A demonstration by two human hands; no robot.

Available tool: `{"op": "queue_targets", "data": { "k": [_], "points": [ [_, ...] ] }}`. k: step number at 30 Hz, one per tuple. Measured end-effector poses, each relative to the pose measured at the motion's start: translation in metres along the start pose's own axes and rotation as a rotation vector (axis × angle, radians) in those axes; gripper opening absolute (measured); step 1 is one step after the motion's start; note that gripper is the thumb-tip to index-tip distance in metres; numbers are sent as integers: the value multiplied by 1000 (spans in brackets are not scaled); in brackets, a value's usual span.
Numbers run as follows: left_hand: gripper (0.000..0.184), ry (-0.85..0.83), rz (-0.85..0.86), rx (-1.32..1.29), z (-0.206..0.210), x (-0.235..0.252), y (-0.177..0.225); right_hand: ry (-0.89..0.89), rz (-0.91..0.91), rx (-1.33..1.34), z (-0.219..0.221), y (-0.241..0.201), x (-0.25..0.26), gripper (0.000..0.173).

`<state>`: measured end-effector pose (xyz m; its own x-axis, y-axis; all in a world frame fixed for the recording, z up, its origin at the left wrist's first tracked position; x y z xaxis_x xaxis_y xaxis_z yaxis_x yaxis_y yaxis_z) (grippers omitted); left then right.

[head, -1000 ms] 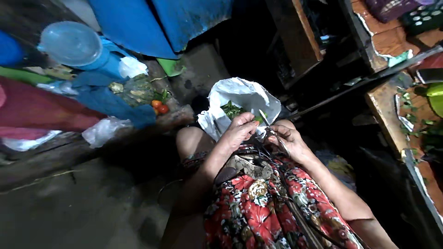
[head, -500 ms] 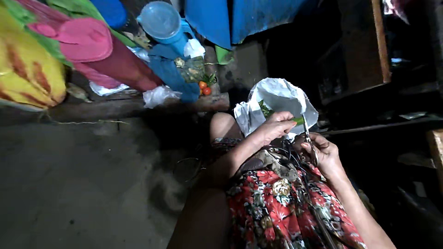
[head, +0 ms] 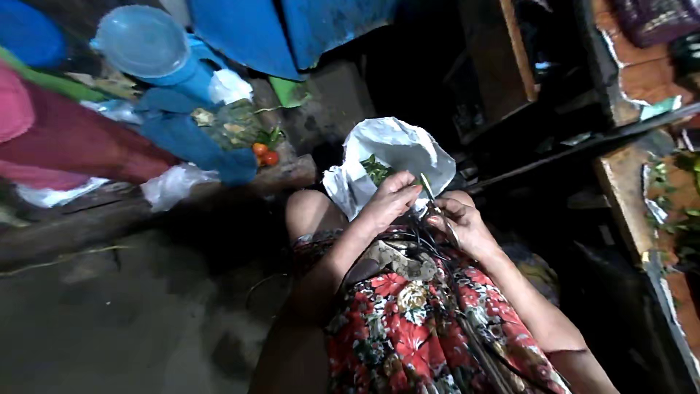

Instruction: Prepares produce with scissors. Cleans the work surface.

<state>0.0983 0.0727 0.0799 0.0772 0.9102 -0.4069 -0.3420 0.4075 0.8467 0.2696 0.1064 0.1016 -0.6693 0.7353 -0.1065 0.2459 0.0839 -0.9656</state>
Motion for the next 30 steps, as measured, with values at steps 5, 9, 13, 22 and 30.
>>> {"op": "queue_targets", "data": {
  "k": [5, 9, 13, 22, 30],
  "points": [
    [11, -16, 4, 42, -3, 1, -4, 18, -5, -16, -4, 0, -1, 27],
    [12, -7, -17, 45, -7, 1, -5, 57, -18, -57, -9, 0, 1, 24],
    [13, 16, -28, 44, -11, 0, -4, 51, -7, -43, -9, 2, 1, 27],
    [14, 27, -7, 60, -10, -1, -5, 20, 4, -85, -10, 5, 2, 26],
    [14, 64, -25, 37, -13, 0, -4, -50, 6, -103, -9, 4, 0, 25]
  ]
}}
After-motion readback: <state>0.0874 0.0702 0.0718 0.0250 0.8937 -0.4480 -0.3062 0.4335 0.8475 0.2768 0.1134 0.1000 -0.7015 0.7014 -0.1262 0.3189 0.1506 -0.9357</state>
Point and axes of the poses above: each hand's wrist, its own x-axis towards the middle knuckle, its own z-axis out of the palm, y = z × x, the point moved 5 cm from there along x, towards the middle knuckle, and after that the axes turned 12 degrees about -z, right-handed, at the moved point
